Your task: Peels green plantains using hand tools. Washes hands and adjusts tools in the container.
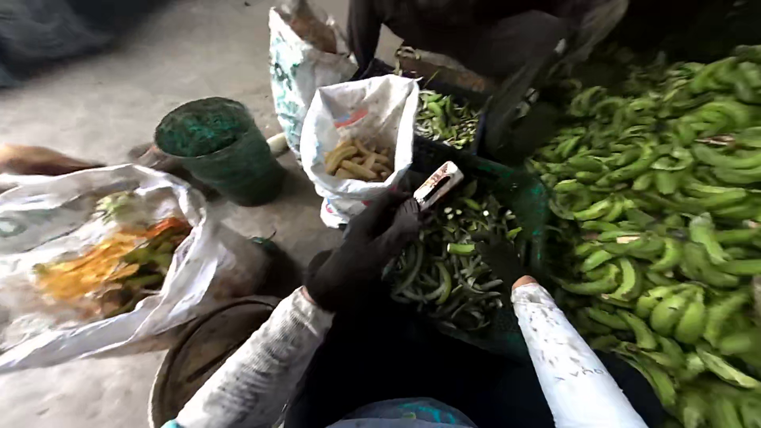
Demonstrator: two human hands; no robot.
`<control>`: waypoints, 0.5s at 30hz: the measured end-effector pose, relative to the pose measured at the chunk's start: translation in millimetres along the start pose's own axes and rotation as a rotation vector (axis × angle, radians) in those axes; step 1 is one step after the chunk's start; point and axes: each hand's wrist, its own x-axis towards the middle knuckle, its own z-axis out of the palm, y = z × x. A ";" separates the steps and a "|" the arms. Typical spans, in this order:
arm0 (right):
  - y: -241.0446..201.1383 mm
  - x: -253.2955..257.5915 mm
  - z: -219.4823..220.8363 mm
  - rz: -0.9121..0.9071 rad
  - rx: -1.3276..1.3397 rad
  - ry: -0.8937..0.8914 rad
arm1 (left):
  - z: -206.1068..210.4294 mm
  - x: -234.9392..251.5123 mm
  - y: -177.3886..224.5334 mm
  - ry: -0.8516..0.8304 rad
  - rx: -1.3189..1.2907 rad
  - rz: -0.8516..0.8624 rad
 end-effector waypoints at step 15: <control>-6.5 -70.7 -34.5 -0.170 1.430 0.039 | 129.5 39.1 -64.5 -0.375 -0.653 -0.310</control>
